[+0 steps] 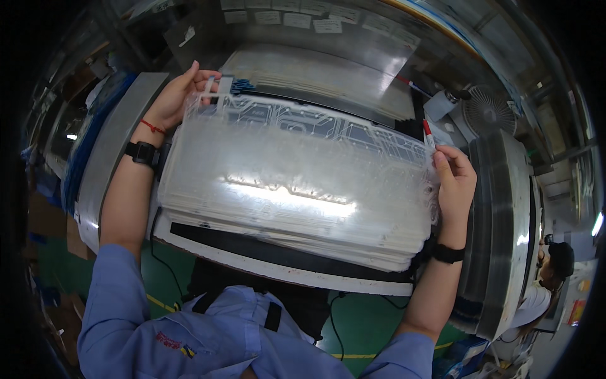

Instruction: The recorder is using a red marker to mark specific areas on transparent plastic circuit sheets on a fabrication floor.

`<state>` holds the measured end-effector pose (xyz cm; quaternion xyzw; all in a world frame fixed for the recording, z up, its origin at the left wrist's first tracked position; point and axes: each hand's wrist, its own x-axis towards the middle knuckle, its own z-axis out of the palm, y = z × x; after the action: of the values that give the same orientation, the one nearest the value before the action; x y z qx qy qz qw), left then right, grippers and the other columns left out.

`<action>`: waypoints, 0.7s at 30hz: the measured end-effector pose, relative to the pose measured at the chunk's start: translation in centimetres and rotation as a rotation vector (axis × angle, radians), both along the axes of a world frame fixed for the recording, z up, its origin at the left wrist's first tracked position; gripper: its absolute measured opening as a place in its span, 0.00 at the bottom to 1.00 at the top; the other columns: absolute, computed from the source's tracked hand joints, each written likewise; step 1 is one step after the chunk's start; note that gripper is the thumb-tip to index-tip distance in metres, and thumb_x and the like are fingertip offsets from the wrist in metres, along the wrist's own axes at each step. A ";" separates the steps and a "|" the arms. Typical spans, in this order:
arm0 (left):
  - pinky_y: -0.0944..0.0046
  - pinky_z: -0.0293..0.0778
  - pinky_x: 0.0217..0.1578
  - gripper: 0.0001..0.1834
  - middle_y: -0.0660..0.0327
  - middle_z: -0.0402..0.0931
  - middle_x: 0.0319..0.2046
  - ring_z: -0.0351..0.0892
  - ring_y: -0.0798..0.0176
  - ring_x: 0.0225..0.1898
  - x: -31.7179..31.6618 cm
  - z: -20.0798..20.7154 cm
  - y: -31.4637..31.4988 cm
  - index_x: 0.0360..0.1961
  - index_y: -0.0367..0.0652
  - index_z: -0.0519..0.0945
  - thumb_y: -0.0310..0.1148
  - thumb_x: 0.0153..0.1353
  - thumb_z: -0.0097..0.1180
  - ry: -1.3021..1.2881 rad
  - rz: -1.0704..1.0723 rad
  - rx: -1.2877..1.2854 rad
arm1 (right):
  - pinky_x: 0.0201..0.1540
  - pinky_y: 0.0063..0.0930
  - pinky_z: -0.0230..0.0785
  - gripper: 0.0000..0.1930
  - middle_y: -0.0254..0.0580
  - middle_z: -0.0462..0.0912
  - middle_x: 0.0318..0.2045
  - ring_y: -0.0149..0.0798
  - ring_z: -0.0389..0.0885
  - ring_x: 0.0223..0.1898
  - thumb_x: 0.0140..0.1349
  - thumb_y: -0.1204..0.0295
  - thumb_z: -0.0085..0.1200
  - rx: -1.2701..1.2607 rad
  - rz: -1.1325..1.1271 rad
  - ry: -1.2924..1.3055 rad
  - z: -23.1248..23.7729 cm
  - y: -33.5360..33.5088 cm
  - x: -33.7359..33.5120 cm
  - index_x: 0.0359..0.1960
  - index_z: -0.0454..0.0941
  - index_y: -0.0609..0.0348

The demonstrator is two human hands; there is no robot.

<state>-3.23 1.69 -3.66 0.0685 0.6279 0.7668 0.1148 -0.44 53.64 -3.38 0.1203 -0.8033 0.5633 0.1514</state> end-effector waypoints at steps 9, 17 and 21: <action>0.79 0.64 0.26 0.17 0.68 0.79 0.32 0.67 0.79 0.24 0.7 0.3 0.8 0.46 0.40 0.77 0.41 0.69 0.44 0.098 -0.018 -0.159 | 0.38 0.16 0.64 0.09 0.31 0.78 0.31 0.23 0.72 0.32 0.62 0.73 0.55 -0.007 -0.121 -0.041 -0.1 0.1 -0.4 0.41 0.78 0.64; 0.81 0.64 0.25 0.12 0.64 0.81 0.33 0.67 0.80 0.23 0.3 -0.1 0.5 0.43 0.39 0.77 0.36 0.64 0.53 0.157 0.019 -0.295 | 0.37 0.15 0.64 0.10 0.29 0.76 0.29 0.23 0.72 0.32 0.64 0.72 0.53 -0.082 -0.153 -0.033 0.5 -1.1 0.0 0.42 0.78 0.65; 0.82 0.64 0.25 0.10 0.65 0.80 0.32 0.69 0.81 0.24 -0.2 -0.5 0.4 0.43 0.39 0.76 0.33 0.65 0.52 0.143 0.144 -0.131 | 0.36 0.14 0.62 0.10 0.28 0.76 0.29 0.20 0.70 0.31 0.66 0.70 0.50 -0.250 -0.065 -0.070 -0.1 0.4 -0.5 0.42 0.77 0.65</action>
<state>-3.48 2.13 -4.19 0.0702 0.6865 0.7235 0.0184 -0.96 54.07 -3.51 0.0545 -0.7351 0.6577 0.1554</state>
